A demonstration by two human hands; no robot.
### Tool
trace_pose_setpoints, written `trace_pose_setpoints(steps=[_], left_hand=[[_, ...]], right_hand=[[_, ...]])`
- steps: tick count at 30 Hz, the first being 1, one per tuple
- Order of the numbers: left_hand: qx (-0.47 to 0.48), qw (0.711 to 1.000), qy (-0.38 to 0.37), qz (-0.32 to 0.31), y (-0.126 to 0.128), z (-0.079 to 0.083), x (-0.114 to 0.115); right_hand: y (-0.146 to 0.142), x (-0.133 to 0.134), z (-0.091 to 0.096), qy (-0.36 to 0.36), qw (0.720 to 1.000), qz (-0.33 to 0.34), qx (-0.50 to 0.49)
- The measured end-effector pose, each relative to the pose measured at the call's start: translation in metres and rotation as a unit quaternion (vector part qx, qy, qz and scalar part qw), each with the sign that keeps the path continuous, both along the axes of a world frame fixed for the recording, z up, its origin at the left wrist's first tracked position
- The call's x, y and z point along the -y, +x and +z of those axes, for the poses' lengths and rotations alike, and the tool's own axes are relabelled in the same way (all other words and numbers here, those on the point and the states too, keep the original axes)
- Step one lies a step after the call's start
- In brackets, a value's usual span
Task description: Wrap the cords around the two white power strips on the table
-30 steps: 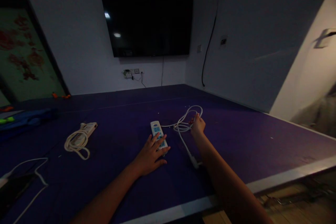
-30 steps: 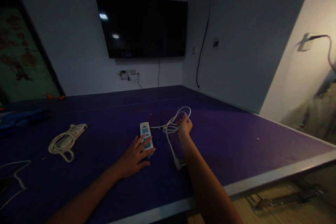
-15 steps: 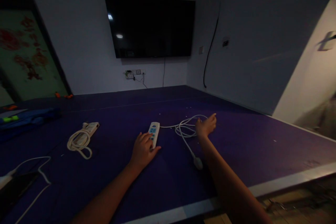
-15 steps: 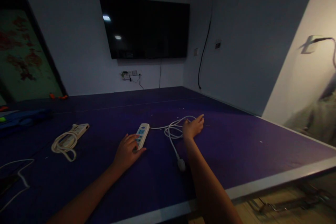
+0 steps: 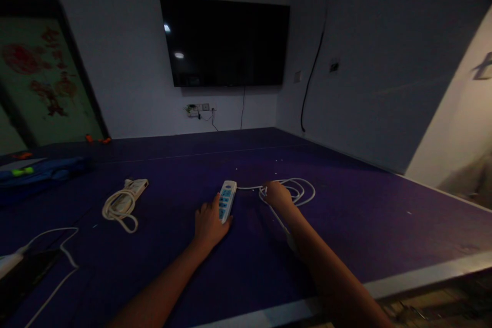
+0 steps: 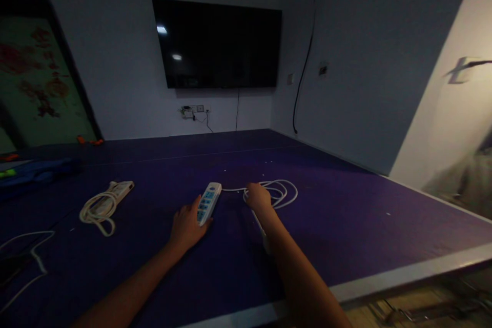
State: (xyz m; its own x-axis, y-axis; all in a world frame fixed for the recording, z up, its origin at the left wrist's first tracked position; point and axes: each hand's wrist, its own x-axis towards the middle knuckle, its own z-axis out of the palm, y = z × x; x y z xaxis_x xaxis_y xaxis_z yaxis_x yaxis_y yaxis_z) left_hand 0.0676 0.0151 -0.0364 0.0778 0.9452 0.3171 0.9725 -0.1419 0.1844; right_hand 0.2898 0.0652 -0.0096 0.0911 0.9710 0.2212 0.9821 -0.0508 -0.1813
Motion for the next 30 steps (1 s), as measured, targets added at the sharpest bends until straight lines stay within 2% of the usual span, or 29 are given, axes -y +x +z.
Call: trace_pose_setpoints(steps=[5, 8, 10, 13, 15, 17, 19, 22, 25, 30], left_hand=[[0.030, 0.999, 0.027, 0.001, -0.006, -0.010, -0.008], [0.092, 0.991, 0.087, -0.032, -0.013, -0.020, -0.018], [0.157, 0.977, 0.140, -0.045, -0.017, -0.023, -0.024], [0.266, 0.939, 0.219, -0.014, -0.023, -0.017, -0.029], [0.324, 0.905, 0.274, 0.026, -0.030, -0.007, -0.030], [0.353, 0.869, 0.341, 0.062, -0.038, 0.005, -0.030], [0.366, 0.838, 0.395, 0.090, -0.050, 0.014, -0.030], [0.386, 0.802, 0.435, 0.134, -0.067, 0.022, -0.033], [0.392, 0.787, 0.447, 0.161, -0.079, 0.021, -0.038], [0.371, 0.806, 0.440, 0.140, -0.076, 0.015, -0.040]], right_hand=[[0.007, -0.008, -0.009, 0.029, 0.998, 0.027, -0.039], [0.004, -0.011, -0.007, 0.093, 0.986, 0.072, -0.120], [0.001, -0.012, -0.002, 0.171, 0.951, 0.117, -0.228], [0.002, -0.008, 0.010, 0.327, 0.857, 0.153, -0.368], [0.008, -0.004, 0.018, 0.441, 0.782, 0.118, -0.424], [0.020, -0.003, 0.022, 0.514, 0.716, 0.051, -0.469], [0.037, -0.005, 0.021, 0.542, 0.673, -0.018, -0.503], [0.067, -0.014, 0.013, 0.556, 0.605, -0.116, -0.557], [0.096, -0.025, 0.000, 0.539, 0.570, -0.208, -0.584], [0.123, -0.035, -0.022, 0.468, 0.597, -0.279, -0.589]])
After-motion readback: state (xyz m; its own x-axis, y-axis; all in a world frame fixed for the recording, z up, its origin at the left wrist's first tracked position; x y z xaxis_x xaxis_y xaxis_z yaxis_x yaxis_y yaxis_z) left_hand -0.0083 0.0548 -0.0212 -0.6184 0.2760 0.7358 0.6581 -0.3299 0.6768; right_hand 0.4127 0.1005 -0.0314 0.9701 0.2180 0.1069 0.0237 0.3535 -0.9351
